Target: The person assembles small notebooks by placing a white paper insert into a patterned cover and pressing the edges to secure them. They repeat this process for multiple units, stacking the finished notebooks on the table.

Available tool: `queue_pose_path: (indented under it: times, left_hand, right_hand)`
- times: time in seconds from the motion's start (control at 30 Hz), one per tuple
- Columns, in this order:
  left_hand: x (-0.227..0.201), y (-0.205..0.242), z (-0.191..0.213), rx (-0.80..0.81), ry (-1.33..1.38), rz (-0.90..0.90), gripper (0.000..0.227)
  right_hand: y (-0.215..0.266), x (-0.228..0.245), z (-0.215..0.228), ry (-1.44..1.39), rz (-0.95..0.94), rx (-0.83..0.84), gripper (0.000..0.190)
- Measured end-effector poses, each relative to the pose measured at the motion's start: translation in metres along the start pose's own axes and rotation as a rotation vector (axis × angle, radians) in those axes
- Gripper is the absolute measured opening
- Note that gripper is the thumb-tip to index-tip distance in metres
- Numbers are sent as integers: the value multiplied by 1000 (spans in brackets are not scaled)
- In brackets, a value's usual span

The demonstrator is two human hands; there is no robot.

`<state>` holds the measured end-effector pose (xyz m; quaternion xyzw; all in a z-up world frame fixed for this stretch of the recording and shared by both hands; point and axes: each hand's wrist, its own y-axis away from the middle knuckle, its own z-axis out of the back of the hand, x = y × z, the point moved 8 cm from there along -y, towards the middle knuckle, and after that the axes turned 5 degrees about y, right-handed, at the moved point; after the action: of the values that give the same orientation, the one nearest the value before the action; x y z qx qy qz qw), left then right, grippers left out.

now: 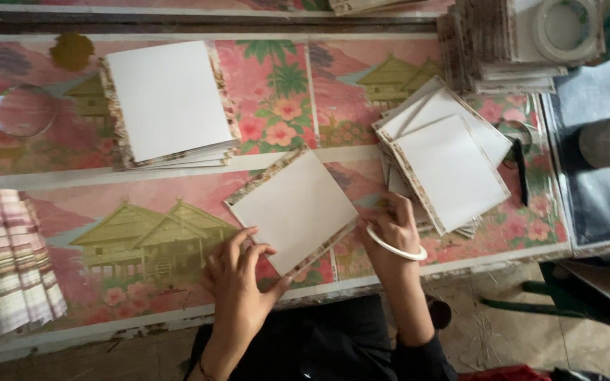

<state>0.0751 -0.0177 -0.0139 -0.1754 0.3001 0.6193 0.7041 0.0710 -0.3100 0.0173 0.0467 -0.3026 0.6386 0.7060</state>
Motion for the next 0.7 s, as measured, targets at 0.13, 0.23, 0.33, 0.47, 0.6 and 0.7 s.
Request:
queue_pose_path:
  times: [0.13, 0.23, 0.33, 0.47, 0.6, 0.7]
  left_hand:
    - [4, -8, 9, -79, 36, -84, 52]
    - [27, -24, 25, -152, -62, -29, 47]
    - [29, -34, 43, -322, -17, -129, 49]
    - [1, -28, 47, -479, 17, -187, 51]
    - [-22, -14, 18, -330, 25, -214, 41]
    - [-25, -7, 15, -290, 67, -226, 13]
  right_hand:
    - [4, 12, 2, 160, 91, -56, 5]
    - [20, 27, -2, 272, 152, -2, 9]
    - [42, 51, -7, 90, 98, 95, 8]
    - [63, 84, -28, -35, 179, 289, 8]
    - [63, 112, -35, -165, 172, 156, 9]
    - [52, 127, -38, -269, 106, 190, 4]
